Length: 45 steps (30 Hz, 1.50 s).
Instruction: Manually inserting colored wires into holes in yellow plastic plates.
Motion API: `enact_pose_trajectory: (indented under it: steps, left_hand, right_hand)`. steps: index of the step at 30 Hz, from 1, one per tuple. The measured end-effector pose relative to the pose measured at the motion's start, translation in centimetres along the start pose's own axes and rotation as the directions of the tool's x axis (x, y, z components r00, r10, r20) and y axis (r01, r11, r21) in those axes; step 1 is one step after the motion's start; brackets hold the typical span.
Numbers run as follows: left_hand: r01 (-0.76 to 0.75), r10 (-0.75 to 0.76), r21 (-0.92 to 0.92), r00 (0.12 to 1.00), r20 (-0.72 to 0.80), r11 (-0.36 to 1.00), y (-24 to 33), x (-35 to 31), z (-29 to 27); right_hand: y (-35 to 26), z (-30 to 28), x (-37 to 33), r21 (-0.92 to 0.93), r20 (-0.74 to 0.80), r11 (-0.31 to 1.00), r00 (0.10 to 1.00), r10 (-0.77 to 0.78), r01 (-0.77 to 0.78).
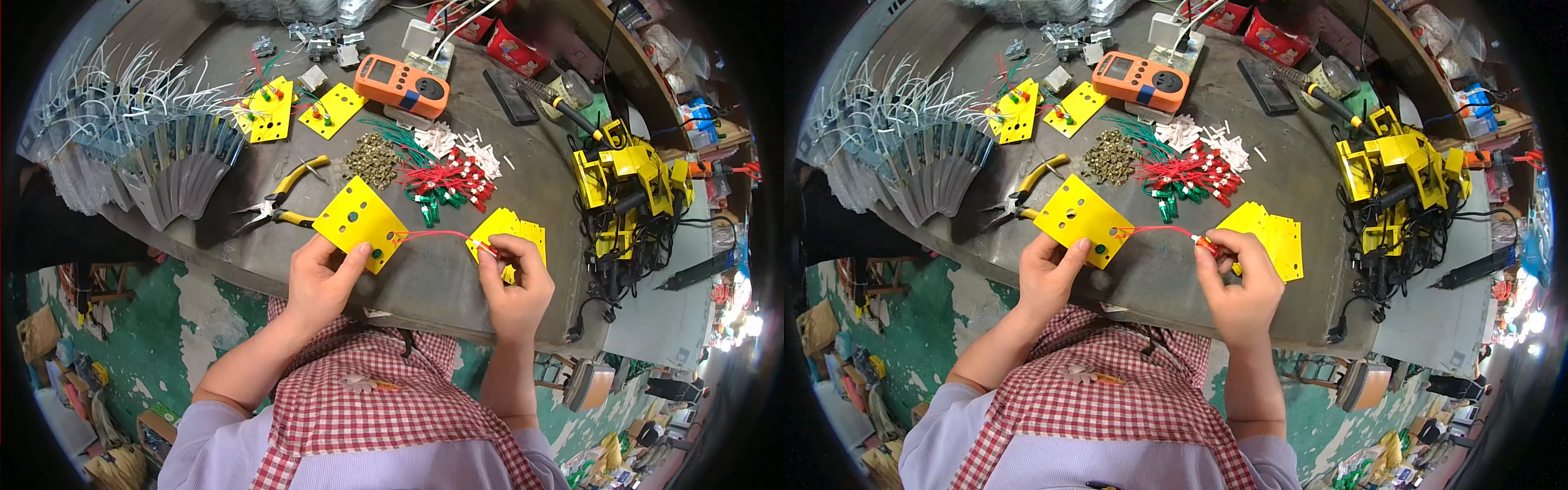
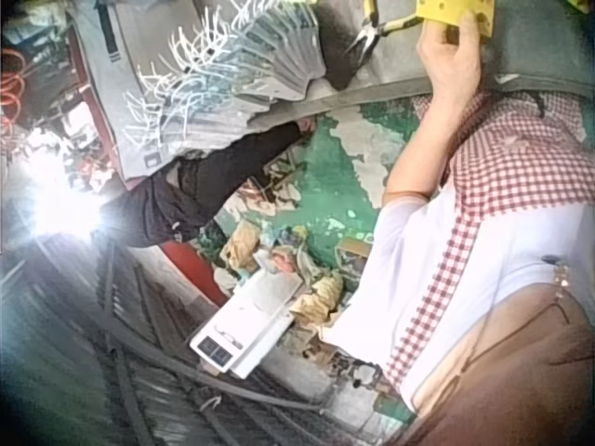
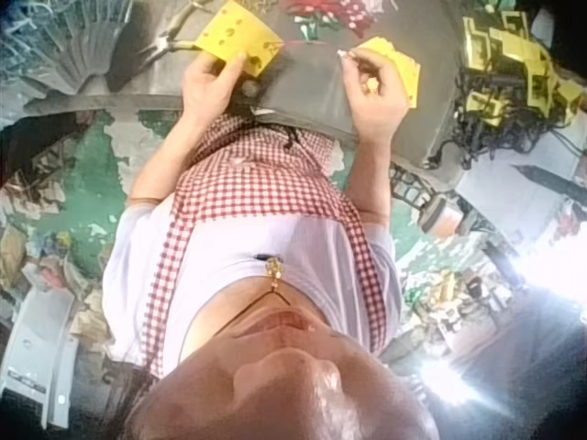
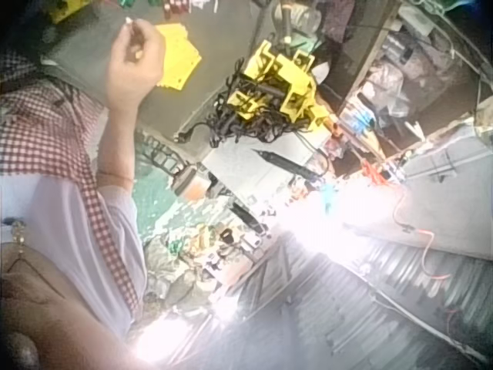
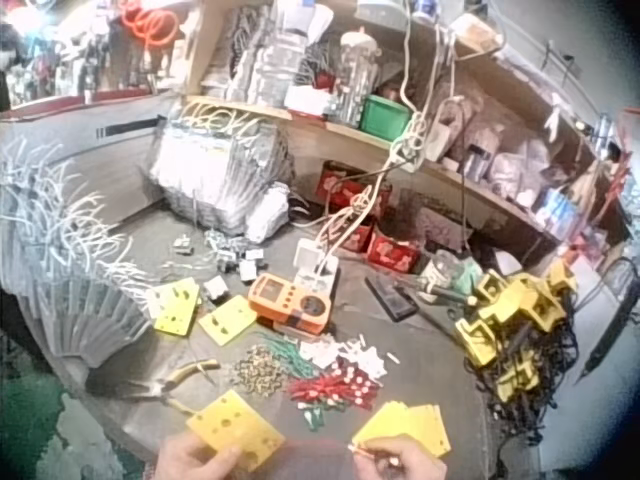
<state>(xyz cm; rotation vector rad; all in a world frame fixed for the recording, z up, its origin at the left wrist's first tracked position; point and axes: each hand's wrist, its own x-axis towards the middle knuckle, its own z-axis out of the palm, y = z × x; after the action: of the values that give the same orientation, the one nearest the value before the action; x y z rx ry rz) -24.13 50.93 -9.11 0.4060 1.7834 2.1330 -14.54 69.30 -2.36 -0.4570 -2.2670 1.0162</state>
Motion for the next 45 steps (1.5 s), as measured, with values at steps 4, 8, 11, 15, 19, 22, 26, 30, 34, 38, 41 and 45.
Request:
enact_pose_trajectory:
  steps: [4, 8, 11, 15, 19, 22, 26, 30, 34, 38, 41, 45]
  left_hand:
    - [0.109, -0.109, -0.014, 0.994, 0.018, 0.994, 1.1, 0.0, 0.0]
    - [0.209, -0.203, -0.104, 0.977, 0.063, 0.972, 1.3, 0.1, -0.1]
    - [0.274, -0.26, -0.148, 0.96, 0.104, 0.95, 1.3, 0.2, -0.4]
    - [0.351, -0.326, -0.157, 0.931, 0.166, 0.923, 1.5, 0.2, -0.5]
    - [0.365, -0.332, -0.221, 0.928, 0.169, 0.905, 1.2, 0.3, -0.7]
    - [0.323, -0.31, -0.159, 0.945, 0.104, 0.933, 1.5, 0.1, -0.1]
    - [0.081, -0.075, -0.038, 0.988, 0.132, 0.996, 1.8, -1.0, 0.7]
    - [-0.071, 0.027, 0.162, 0.966, 0.259, 0.984, 3.0, -1.0, 0.3]
    - [-0.069, 0.035, 0.086, 0.936, 0.35, 0.994, 3.2, -0.6, -0.2]
    - [-0.106, 0.006, 0.231, 0.918, 0.397, 0.967, 1.9, -1.3, -0.3]
    - [-0.069, -0.026, 0.238, 0.927, 0.374, 0.969, 2.1, -1.8, -0.4]
    - [-0.299, 0.167, 0.363, 0.921, 0.352, 0.882, 2.5, -1.7, 0.4]
  right_hand:
    - [-0.2, 0.0, 0.1, -0.067, 0.003, 0.991, 0.993, -0.118, 0.118]
    - [-0.5, 0.1, 0.5, -0.044, -0.014, 0.992, 0.993, -0.121, 0.12]
    - [-0.3, -0.1, 1.0, -0.05, -0.018, 0.99, 0.991, -0.13, 0.129]
    - [-0.7, -0.2, 1.2, -0.029, 0.032, 0.989, 0.989, -0.142, 0.143]
    - [-1.5, -0.6, 1.4, -0.083, 0.157, 0.925, 0.921, -0.355, 0.371]
    - [-2.0, -0.5, 0.8, -0.074, 0.263, 0.876, 0.856, -0.444, 0.477]
    - [-1.0, 2.8, -0.1, 0.086, 0.247, 0.95, 0.917, -0.313, 0.3]
    - [-0.8, 3.3, -0.4, 0.111, 0.227, 0.964, 0.938, -0.261, 0.242]
    - [-0.9, 3.2, -0.2, 0.163, 0.208, 0.985, 0.974, -0.086, 0.052]
    - [0.0, 2.3, -0.9, 0.207, 0.552, 0.946, 0.828, 0.099, -0.251]
    - [-0.1, 1.9, -1.2, 0.269, 0.573, 0.952, 0.819, -0.036, -0.146]
    - [0.2, 2.4, -1.9, 0.25, 0.453, 0.963, 0.891, -0.023, -0.102]
